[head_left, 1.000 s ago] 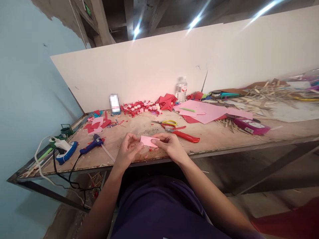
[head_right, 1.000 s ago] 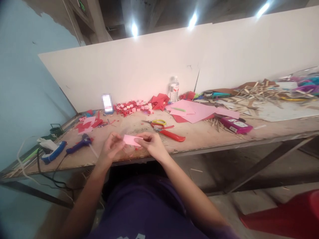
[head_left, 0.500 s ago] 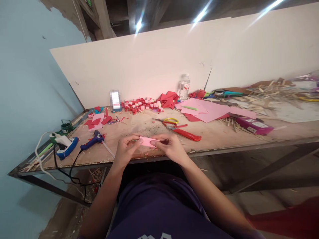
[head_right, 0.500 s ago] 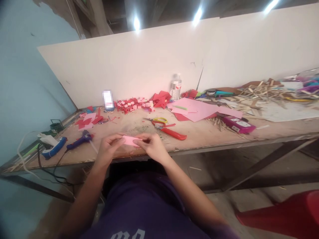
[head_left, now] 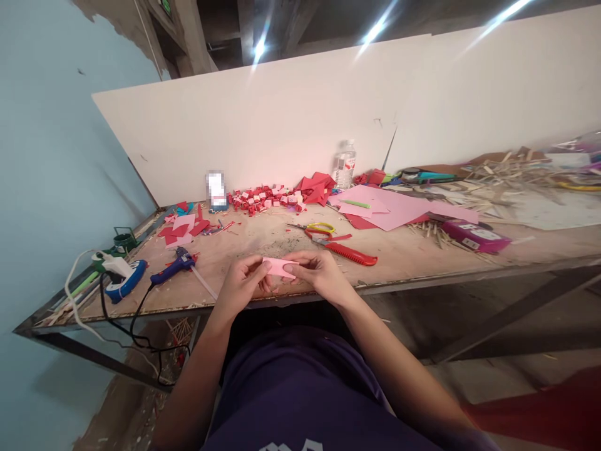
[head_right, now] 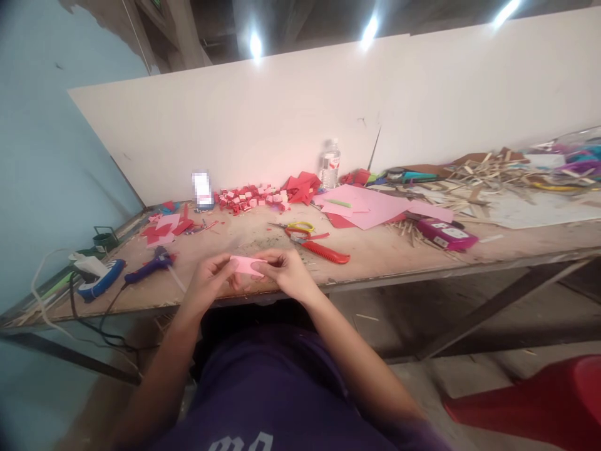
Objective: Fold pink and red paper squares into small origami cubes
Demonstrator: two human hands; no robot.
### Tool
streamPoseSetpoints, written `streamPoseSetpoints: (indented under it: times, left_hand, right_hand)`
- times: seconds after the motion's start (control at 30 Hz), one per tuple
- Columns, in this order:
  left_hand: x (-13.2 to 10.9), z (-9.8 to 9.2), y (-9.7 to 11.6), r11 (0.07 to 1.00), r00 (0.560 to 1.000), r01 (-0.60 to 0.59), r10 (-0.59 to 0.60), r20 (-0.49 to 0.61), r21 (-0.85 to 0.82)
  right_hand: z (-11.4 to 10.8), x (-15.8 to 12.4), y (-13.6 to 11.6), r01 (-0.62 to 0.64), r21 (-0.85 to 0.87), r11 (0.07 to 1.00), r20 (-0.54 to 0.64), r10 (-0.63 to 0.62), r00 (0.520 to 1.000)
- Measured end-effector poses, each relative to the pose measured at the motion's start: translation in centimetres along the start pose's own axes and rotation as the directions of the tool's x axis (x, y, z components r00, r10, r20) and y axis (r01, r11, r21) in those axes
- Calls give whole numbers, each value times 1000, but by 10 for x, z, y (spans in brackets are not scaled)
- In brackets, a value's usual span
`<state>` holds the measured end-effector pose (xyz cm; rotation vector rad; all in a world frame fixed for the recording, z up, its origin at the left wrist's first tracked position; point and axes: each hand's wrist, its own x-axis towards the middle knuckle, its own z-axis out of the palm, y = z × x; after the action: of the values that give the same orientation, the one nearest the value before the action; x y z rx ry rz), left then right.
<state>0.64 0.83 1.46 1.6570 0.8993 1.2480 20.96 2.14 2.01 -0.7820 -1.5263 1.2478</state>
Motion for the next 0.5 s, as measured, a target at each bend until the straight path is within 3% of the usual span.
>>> streamPoseSetpoints:
  times: [0.2, 0.5]
  left_hand:
    - [1, -1, -4, 999, 995, -42, 45, -87, 26]
    - [1, 0, -5, 997, 994, -49, 54, -91, 61]
  right_hand:
    - [0, 1, -1, -82, 15, 997, 52, 81, 995]
    - [-1, -1, -4, -72, -55, 996, 47, 75, 996]
